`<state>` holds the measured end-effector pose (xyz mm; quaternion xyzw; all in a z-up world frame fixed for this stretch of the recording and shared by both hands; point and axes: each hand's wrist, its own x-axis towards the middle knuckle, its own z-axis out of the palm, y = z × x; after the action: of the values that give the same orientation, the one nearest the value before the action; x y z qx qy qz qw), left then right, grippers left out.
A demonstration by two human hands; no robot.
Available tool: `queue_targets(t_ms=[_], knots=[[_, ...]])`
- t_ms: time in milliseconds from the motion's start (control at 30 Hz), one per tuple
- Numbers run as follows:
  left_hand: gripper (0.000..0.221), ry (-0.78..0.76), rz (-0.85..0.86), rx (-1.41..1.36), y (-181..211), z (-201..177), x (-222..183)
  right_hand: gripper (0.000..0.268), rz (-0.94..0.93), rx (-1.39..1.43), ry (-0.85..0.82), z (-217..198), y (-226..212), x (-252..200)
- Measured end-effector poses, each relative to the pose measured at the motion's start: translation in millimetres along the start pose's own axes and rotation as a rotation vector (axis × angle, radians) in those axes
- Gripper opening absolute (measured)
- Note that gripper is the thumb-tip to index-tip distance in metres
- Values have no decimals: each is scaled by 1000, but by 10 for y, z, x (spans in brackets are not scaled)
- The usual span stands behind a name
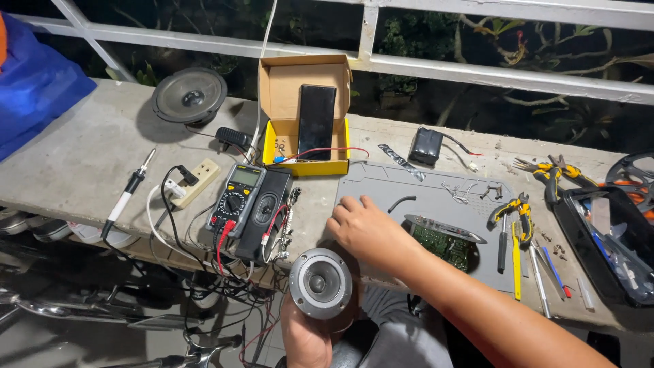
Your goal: Wiring and soldering a speaker to a circuit board on a repair bench.
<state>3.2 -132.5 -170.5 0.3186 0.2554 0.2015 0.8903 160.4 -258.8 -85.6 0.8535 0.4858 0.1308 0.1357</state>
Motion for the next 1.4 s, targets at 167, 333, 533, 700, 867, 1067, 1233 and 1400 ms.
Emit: queue_targets(t_ms=[167, 333, 533, 700, 867, 1067, 1233, 1400], knots=[[49, 1, -113, 58, 247, 246, -99, 16, 208, -91, -141, 437, 300, 64], [45, -70, -94, 60, 181, 216, -47, 25, 418, -132, -253, 646, 603, 80], [52, -54, -162, 85, 414, 419, -91, 9, 522, 299, 64, -340, 396, -301], [44, -80, -291, -71, 369, 540, -186, 58, 572, 1213, 465, -701, -392, -971], [48, -296, -84, 213, 74, 159, -118, 67, 585, 1321, 399, -462, -767, -1149], [59, -542, 143, 349, 311, 219, -248, 51, 1015, 1935, 496, -210, -892, -1045], [54, -587, 264, 467, 370, 222, -290, 47, 1052, 2090, 492, -205, -913, -1013], [41, -552, 311, 522, 315, 148, -240, 41, 1053, 2172, 479, -196, -927, -964]])
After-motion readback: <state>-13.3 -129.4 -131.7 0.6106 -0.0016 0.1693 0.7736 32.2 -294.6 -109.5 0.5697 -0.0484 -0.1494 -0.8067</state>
